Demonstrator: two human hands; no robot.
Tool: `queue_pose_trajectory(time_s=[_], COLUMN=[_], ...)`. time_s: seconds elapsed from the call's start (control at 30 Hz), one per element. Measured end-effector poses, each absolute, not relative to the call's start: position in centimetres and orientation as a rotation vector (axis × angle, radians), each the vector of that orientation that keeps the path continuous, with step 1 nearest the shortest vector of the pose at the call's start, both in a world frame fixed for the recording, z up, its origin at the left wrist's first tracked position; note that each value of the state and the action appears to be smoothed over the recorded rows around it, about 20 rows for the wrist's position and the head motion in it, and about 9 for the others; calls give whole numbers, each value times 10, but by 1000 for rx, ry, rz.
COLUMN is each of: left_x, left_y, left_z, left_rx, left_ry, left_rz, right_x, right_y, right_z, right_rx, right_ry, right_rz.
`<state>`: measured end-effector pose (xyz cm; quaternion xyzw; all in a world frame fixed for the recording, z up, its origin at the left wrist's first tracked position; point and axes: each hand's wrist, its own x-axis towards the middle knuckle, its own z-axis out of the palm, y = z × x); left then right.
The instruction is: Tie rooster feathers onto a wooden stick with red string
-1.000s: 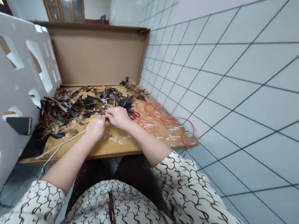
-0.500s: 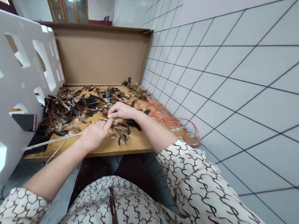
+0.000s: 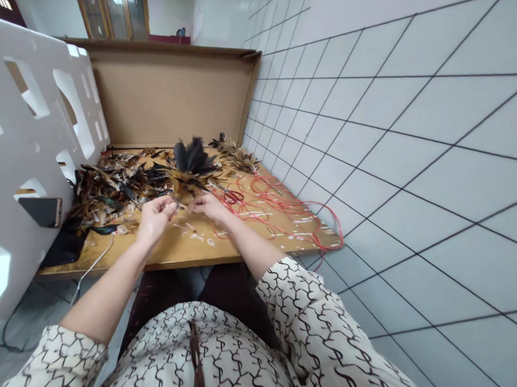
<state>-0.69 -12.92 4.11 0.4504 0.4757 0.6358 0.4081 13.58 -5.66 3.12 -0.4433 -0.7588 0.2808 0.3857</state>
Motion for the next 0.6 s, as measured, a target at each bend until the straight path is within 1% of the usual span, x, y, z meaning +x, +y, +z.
queue_pose_trajectory(time_s=[0.07, 0.13, 0.37, 0.6], left_x=[-11, -14, -21, -42], left_y=[-119, -110, -92, -90], left_z=[43, 41, 29, 25], left_rx=[904, 741, 606, 545], left_ry=[1198, 1192, 1186, 1145], left_rz=[1581, 1533, 1428, 1336], right_x=[132, 129, 118, 113], right_y=[-63, -71, -92, -78], right_z=[25, 22, 22, 13], right_rx=[-1059, -1009, -1007, -1073], right_ry=[-1927, -1867, -1800, -1772], right_rz=[898, 965, 913, 909])
